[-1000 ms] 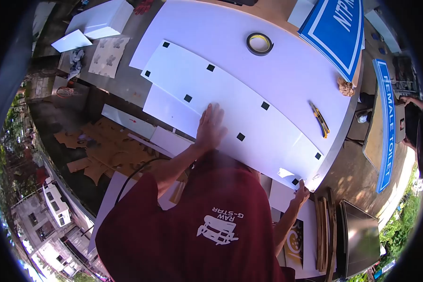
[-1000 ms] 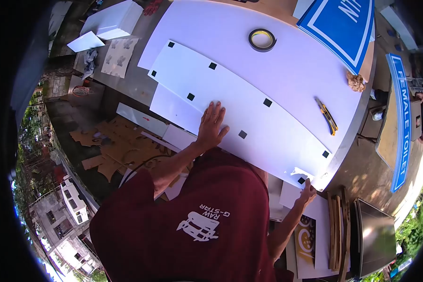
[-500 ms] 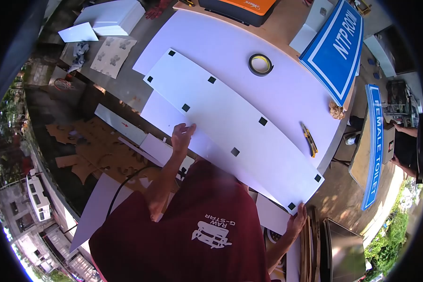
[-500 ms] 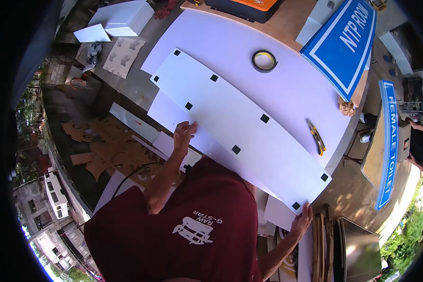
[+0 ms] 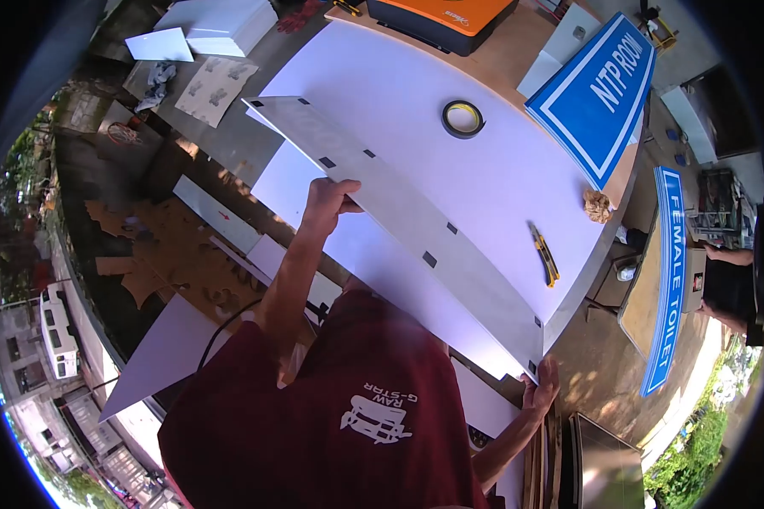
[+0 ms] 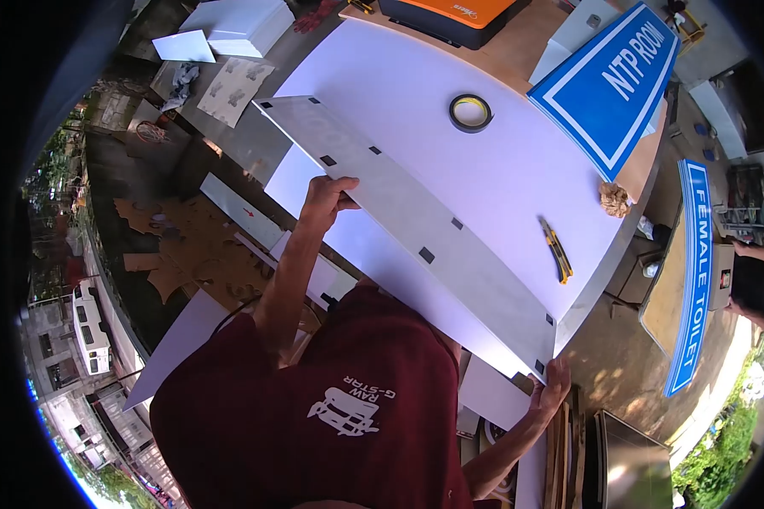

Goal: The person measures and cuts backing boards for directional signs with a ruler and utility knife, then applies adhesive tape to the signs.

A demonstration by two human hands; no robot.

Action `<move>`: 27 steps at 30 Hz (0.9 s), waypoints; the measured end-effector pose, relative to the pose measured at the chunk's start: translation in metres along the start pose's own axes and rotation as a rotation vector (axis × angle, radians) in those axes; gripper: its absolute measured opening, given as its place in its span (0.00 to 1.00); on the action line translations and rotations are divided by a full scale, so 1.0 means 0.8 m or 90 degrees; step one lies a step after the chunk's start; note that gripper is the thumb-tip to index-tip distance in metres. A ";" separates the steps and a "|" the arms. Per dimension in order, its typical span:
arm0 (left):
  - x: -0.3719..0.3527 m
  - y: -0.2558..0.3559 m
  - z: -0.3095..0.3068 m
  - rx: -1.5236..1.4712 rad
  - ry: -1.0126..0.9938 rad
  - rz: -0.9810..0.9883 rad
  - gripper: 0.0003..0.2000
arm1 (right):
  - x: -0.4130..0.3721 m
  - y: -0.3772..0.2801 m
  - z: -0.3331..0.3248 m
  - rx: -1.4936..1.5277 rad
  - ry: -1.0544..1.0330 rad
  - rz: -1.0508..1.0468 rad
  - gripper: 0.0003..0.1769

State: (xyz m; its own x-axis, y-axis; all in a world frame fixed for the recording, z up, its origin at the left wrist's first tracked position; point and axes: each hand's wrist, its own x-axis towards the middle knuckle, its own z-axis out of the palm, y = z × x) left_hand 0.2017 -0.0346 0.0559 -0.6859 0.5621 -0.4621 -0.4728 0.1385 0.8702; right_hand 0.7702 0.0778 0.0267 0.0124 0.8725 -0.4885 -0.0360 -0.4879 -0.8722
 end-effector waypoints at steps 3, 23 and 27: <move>-0.028 0.019 0.022 0.080 0.024 0.004 0.17 | 0.023 -0.026 -0.029 0.151 -0.043 0.085 0.25; 0.022 0.049 0.136 0.358 0.172 0.008 0.29 | 0.173 -0.011 -0.010 0.125 -0.319 -0.257 0.13; 0.011 -0.038 0.086 0.145 0.210 -0.049 0.45 | 0.154 -0.003 -0.014 0.182 -0.239 -0.235 0.12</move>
State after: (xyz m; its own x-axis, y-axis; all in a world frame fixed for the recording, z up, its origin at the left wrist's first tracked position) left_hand 0.2482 0.0227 0.0368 -0.8112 0.2565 -0.5255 -0.4208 0.3680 0.8292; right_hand 0.7832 0.1860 -0.0313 -0.2765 0.9587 -0.0661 -0.3651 -0.1685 -0.9156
